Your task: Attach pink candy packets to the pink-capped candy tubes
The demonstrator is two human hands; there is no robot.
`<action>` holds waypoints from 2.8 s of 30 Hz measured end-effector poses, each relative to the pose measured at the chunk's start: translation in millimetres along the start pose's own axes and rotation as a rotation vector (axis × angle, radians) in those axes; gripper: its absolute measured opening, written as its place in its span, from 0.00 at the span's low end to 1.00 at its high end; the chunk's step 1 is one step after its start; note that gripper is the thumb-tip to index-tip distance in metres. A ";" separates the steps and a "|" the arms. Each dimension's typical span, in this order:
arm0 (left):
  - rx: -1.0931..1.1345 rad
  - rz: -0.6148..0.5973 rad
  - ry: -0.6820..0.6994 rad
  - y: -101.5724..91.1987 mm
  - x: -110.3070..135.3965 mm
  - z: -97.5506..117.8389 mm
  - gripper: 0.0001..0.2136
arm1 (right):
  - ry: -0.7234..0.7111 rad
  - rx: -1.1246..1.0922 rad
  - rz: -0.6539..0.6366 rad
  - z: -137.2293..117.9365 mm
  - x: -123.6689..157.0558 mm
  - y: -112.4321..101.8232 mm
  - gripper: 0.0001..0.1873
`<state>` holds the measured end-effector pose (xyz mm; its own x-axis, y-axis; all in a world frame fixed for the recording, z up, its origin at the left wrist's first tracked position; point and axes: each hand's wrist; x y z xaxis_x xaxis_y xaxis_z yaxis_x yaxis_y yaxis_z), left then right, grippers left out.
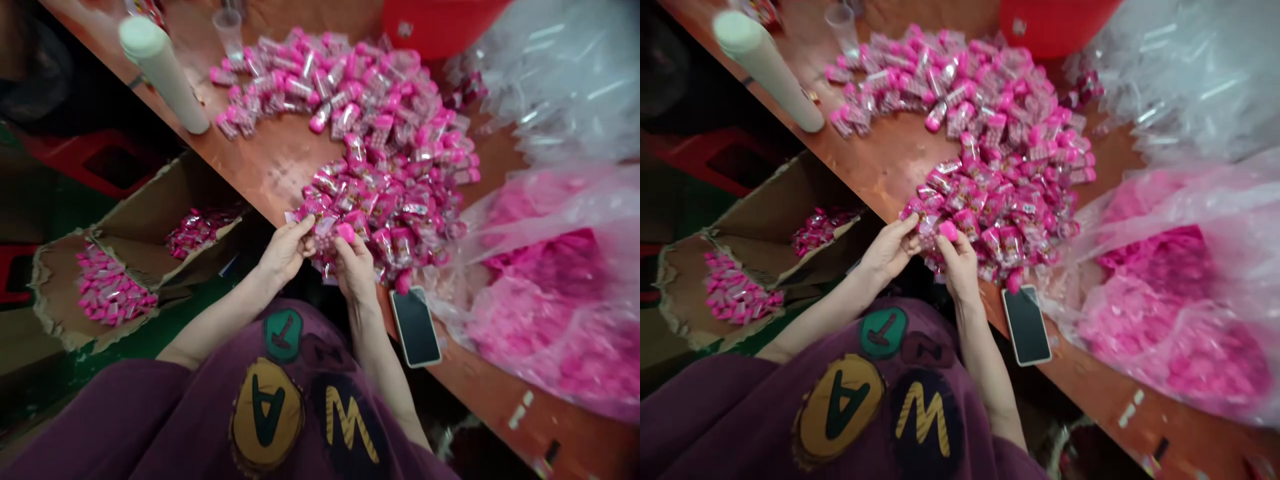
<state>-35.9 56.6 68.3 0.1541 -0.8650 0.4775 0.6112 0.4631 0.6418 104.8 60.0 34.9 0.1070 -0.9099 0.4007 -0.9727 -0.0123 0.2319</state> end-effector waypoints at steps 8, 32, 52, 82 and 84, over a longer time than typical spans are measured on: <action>-0.098 -0.066 -0.035 4.9 15.6 -12.3 0.18 | -0.051 0.009 -0.003 -7.8 26.6 -31.1 0.24; -0.197 -0.019 -0.027 2.4 15.8 -31.8 0.20 | -0.035 0.123 0.066 11.0 56.0 -27.8 0.23; -0.409 -0.290 -0.169 -11.5 22.2 -34.5 0.27 | 0.075 -0.014 -0.176 21.4 51.6 -32.1 0.40; -0.486 -0.238 -0.110 -21.2 24.4 -39.8 0.22 | -0.034 0.039 -0.187 29.1 58.0 -35.5 0.31; -0.518 -0.296 -0.128 -22.9 29.0 -43.0 0.21 | -0.022 0.010 -0.163 28.3 56.5 -36.9 0.31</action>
<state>-12.1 12.6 41.6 -0.1553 -0.8976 0.4126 0.9171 0.0243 0.3980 140.9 -2.6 23.8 0.2593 -0.9043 0.3392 -0.9448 -0.1647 0.2832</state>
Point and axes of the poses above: each hand's wrist, its own x-axis away from the middle knuckle, its own y-axis out of the palm, z = x × y, and after that the axes turned 7 degrees about y, right-handed
